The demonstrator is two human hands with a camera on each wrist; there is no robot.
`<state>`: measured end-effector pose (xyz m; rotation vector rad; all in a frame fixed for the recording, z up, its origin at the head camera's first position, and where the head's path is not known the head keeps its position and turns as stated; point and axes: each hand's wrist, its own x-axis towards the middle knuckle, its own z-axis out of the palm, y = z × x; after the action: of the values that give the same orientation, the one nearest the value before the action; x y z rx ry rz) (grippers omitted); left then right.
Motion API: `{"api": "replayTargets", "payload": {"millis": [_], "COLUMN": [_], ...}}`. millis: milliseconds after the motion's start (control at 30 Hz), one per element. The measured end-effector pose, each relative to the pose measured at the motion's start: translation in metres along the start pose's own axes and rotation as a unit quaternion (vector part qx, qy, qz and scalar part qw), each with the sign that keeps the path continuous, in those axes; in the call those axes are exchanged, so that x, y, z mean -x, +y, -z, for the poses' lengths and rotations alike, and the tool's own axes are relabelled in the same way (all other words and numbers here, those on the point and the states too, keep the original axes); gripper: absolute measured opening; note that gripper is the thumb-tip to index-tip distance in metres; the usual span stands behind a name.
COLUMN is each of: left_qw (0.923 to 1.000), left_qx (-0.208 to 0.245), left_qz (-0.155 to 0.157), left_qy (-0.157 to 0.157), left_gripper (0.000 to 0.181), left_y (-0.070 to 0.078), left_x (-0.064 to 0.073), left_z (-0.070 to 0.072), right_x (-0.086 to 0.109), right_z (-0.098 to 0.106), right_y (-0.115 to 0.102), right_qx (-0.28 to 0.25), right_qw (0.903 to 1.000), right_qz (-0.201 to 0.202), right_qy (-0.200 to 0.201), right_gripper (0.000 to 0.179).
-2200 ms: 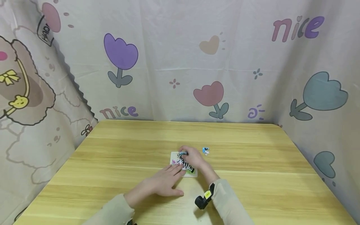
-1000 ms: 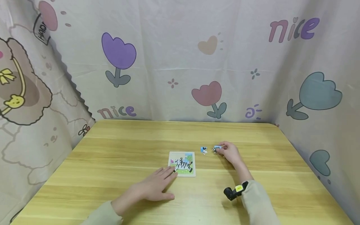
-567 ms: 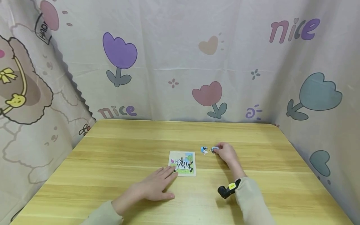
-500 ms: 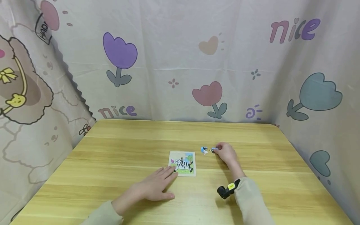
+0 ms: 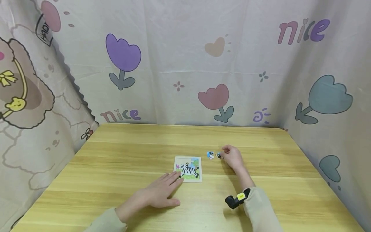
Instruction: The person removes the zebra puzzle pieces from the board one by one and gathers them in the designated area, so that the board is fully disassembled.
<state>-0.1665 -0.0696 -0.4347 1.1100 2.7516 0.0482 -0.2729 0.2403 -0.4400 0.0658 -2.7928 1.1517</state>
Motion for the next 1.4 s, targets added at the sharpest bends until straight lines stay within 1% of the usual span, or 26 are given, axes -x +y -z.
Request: {"api": "replayTargets", "payload": {"millis": [133,267,333,533,700,833,1200,1400], "left_qw": [1.0,1.0,1.0,1.0,0.9999,1.0,1.0,1.0], "left_qx": [0.001,0.004,0.005,0.001,0.01,0.009,0.007,0.004], "left_qz": [-0.001,-0.002,-0.003,-0.001,0.0,0.002,0.001,-0.004], "left_qy": [0.001,0.0,-0.001,-0.001,-0.005,-0.003,0.0,0.003], "left_gripper": [0.082,0.082,0.082,0.082,0.081,0.081,0.082,0.081], "left_y": [0.0,0.001,0.002,0.004,0.004,0.005,0.003,0.002], "left_x": [0.0,0.0,-0.001,0.0,0.0,0.0,-0.001,-0.002], "left_z": [0.001,0.002,0.002,0.002,0.003,0.004,0.004,0.003], "right_x": [0.002,0.005,0.007,0.018,0.026,0.029,0.039,0.041], "right_z": [-0.008,-0.021,-0.028,-0.048,-0.059,-0.064,-0.07,-0.072], "right_y": [-0.016,-0.031,-0.038,-0.051,-0.055,-0.056,-0.061,-0.064], "right_qx": [-0.023,-0.049,-0.055,-0.052,-0.026,0.002,0.036,0.048], "right_qw": [0.9993,0.9982,0.9978,0.9967,0.9977,0.9981,0.9962,0.9951], "right_qz": [0.029,0.028,0.029,0.051,0.05,0.058,0.077,0.083], "right_qy": [0.0,-0.017,-0.025,-0.038,-0.038,-0.02,0.018,0.022], "right_gripper": [0.028,0.029,0.029,0.029,0.034,0.036,0.033,0.034]}}
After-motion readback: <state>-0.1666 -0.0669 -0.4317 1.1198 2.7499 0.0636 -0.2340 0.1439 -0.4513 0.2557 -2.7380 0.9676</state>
